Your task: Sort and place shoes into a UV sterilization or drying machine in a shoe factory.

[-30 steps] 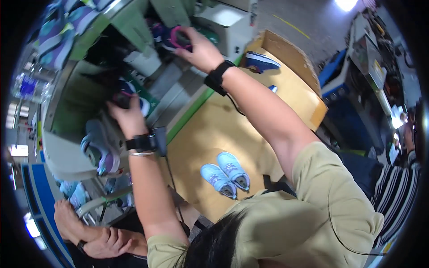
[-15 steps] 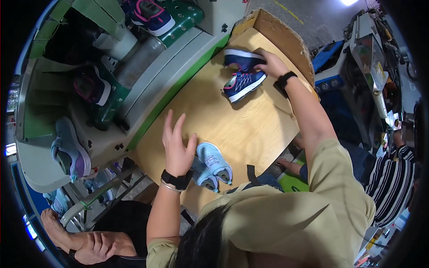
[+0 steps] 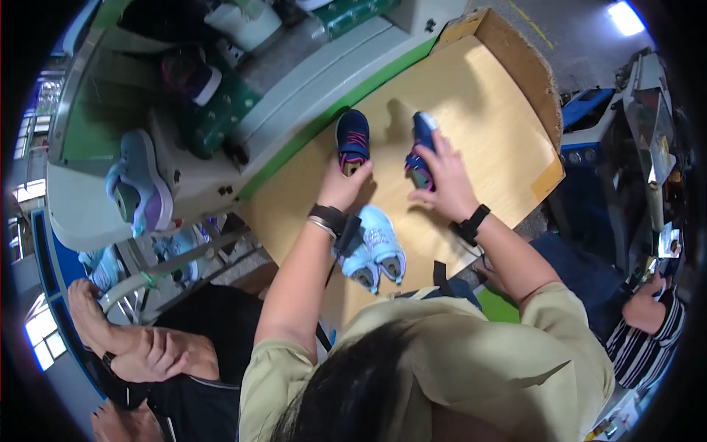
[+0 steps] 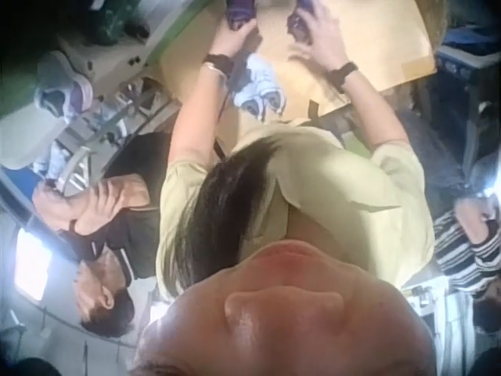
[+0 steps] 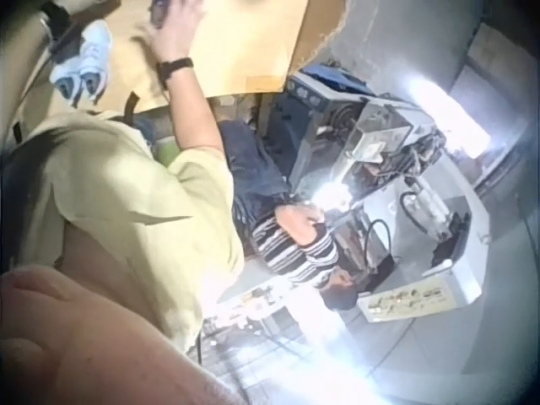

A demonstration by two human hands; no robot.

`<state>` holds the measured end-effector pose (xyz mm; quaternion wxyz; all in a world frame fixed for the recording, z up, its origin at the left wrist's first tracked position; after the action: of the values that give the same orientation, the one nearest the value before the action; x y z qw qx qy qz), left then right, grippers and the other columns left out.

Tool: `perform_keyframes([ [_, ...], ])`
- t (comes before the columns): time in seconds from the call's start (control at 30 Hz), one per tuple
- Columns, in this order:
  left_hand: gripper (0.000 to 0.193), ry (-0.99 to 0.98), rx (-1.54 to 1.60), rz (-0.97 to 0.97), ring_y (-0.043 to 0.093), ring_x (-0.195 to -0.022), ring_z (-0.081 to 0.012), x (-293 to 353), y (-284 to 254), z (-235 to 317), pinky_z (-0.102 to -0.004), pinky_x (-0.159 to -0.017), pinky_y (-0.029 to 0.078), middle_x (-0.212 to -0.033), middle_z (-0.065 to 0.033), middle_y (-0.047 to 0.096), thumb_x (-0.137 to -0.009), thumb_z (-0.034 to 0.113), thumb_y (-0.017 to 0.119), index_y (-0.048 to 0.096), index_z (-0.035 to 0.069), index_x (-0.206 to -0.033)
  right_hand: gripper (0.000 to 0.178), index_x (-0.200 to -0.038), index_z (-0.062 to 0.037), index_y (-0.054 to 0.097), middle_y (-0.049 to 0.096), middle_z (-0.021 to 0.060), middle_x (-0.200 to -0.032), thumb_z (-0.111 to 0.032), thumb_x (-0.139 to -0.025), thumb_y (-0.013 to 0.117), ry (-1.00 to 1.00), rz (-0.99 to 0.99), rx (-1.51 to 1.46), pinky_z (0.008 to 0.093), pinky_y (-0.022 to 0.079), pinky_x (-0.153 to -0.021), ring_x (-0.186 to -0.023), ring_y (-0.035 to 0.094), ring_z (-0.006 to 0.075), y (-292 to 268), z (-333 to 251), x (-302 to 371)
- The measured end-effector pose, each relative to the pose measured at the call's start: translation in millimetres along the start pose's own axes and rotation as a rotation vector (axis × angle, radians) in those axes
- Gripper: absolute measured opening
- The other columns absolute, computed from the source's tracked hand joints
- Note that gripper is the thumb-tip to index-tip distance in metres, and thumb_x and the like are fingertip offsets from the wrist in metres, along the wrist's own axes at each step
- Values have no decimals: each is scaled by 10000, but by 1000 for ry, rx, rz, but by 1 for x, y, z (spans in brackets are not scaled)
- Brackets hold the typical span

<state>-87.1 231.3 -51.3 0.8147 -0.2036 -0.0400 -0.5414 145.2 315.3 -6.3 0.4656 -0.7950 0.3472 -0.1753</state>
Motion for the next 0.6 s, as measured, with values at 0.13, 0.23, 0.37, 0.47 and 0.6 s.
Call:
perform_keyframes([
  [0.13, 718, -199, -247, 4, 559, -1089, -310, 33, -28, -9, -392, -919, 475, -1165, -214, 591, -778, 264, 797, 435, -23, -1327, 1030, -1458, -76, 323, 217, 283, -1547, -420, -653, 867, 178, 162, 62, 600, 241, -1123, -1381, 275, 496, -18, 29, 16],
  [0.23, 886, -197, 45, -2, 473, -1253, -335, 57, -45, -18, -396, -1013, 430, -1294, -245, 533, -795, 239, 788, 264, -19, -1461, 940, -1433, 17, 276, 433, 315, -1350, -271, -738, 840, 413, 295, -295, 413, 393, -1054, -1233, 477, 400, -9, 49, 14],
  [0.37, 888, -150, 149, 148, 410, -1349, -336, 85, -68, -5, -398, -1085, 379, -1470, -226, 386, -858, 184, 727, 167, 15, -1526, 749, -1386, -3, 296, 524, 220, -1211, -107, -787, 733, 554, 396, -587, 354, 472, -934, -1054, 576, 272, 1, 41, 14],
  [0.47, 845, -4, 276, 241, 360, -1386, -345, 124, -69, 39, -402, -1101, 359, -1535, -212, 295, -869, 122, 698, 184, 49, -1536, 763, -1460, -50, 256, 451, 174, -1330, -107, -842, 699, 177, 155, -904, 379, 445, -999, -1165, 526, 270, 1, -64, 13],
  [0.6, 885, 398, -328, 269, 360, -1387, -337, 141, -70, 49, -402, -1103, 352, -1516, -229, 310, -774, 101, 741, 253, 79, -1512, 886, -1518, -28, 186, 233, 261, -1543, -303, -873, 728, 58, -171, -806, 412, 246, -1162, -1469, 206, 348, 42, -115, -12],
])
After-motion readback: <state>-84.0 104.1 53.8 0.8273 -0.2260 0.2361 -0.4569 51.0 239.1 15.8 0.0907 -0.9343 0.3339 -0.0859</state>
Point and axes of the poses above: each hand's wrist, its own x-axis away from the middle knuckle, its own y-axis out of the palm, z = x × y, the point moved 4 cm from there along -x, towards the middle knuckle
